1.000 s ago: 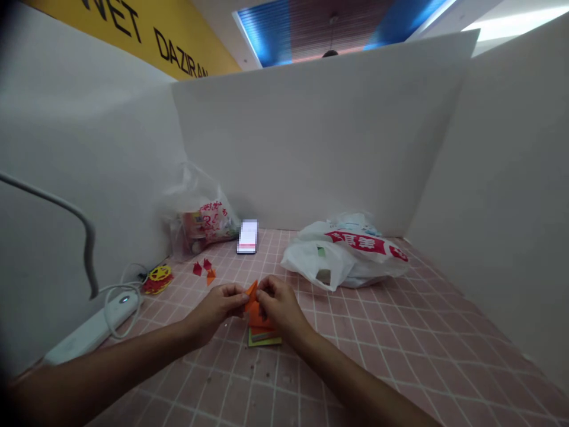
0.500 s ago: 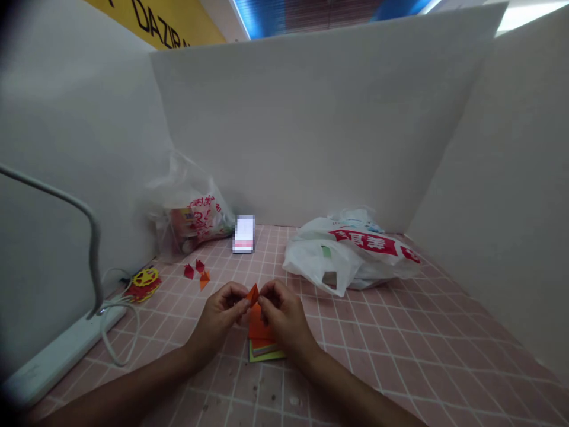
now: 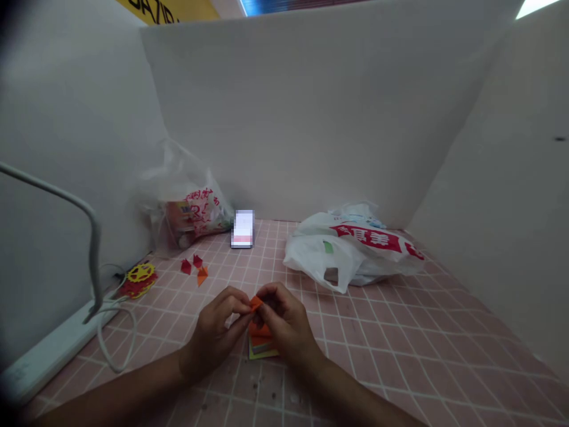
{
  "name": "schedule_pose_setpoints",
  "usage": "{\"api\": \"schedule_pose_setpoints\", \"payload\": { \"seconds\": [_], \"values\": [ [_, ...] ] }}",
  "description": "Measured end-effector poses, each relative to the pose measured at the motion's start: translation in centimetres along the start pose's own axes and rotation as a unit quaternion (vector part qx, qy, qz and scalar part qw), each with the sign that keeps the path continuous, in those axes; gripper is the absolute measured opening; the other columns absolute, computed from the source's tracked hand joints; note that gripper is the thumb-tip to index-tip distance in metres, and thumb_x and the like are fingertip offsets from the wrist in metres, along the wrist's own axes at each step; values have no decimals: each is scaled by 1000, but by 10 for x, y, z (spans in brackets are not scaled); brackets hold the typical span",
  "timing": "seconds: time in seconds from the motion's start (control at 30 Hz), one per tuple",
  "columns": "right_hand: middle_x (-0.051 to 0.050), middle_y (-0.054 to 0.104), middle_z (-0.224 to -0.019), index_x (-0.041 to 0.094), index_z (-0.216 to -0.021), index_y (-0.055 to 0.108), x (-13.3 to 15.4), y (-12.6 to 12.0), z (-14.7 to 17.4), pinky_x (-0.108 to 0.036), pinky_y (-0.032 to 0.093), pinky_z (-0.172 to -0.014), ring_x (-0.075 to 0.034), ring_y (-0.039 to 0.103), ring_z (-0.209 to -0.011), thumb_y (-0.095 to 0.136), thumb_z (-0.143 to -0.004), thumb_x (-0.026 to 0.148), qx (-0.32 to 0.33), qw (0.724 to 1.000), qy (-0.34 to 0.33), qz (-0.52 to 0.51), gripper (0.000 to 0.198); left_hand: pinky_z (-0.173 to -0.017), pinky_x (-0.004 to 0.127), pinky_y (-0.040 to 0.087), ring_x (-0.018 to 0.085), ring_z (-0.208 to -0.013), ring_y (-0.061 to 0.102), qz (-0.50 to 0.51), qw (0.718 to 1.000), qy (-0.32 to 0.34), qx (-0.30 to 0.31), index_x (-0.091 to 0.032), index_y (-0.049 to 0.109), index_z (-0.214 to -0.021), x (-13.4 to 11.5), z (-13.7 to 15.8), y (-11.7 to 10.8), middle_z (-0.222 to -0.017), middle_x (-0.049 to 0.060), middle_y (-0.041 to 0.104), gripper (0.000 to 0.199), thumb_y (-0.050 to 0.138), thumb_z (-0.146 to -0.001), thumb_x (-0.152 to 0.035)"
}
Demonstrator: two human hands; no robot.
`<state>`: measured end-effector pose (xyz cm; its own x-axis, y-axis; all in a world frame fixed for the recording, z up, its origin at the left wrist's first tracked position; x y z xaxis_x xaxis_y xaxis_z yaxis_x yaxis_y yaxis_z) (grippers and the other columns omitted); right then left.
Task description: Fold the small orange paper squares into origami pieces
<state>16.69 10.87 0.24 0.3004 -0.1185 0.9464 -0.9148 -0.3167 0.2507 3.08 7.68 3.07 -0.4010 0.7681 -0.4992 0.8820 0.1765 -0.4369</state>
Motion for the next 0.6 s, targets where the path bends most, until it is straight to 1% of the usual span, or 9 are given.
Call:
{"api": "schedule_pose_setpoints", "payload": {
  "seconds": [0.07,0.17,0.27,0.4,0.6],
  "values": [
    [2,64,-71,19,-89,62,-1,1,1,-22,50,-58,-11,62,-60,72,-82,25,9,1000,-1,-20,14,-72,26,51,16,-82,62,-29,999,19,2,-18,55,-86,-2,1,-2,-89,5,60,19,58,-85,0],
    [1,66,-74,19,-92,63,0,2,2,-22,52,-61,-11,64,-64,73,-83,27,23,999,5,-27,16,-78,30,53,19,-91,61,-64,998,23,-10,-18,56,-86,-1,1,-5,-101,8,60,20,59,-83,1],
    [0,67,-78,20,-94,64,1,2,2,-22,52,-62,-11,65,-66,74,-82,28,36,999,4,-31,18,-82,34,54,21,-97,61,-75,997,30,-12,-18,56,-86,-1,0,-5,-110,11,61,21,59,-82,2],
    [-1,68,-85,21,-99,67,1,1,1,-23,53,-65,-11,65,-69,75,-82,29,49,999,2,-24,20,-83,35,54,21,-97,62,-58,998,36,-1,-19,55,-87,0,-2,-4,-107,9,65,21,58,-83,2],
    [-4,68,-83,20,-103,68,8,0,2,-28,54,-67,-15,65,-70,70,-85,33,57,998,-1,17,22,-80,36,54,22,-93,62,-52,999,7,-5,-20,56,-87,4,-2,-5,-100,8,64,18,59,-84,-2]
  ]
}}
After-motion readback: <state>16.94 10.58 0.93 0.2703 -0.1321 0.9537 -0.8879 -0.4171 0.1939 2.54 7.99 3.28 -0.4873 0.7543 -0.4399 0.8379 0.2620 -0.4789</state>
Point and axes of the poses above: each hand's wrist, its own z-axis away from the middle knuckle, its own y-axis out of the palm, x = y × z, the point moved 5 cm from there along -z, towards the middle knuckle
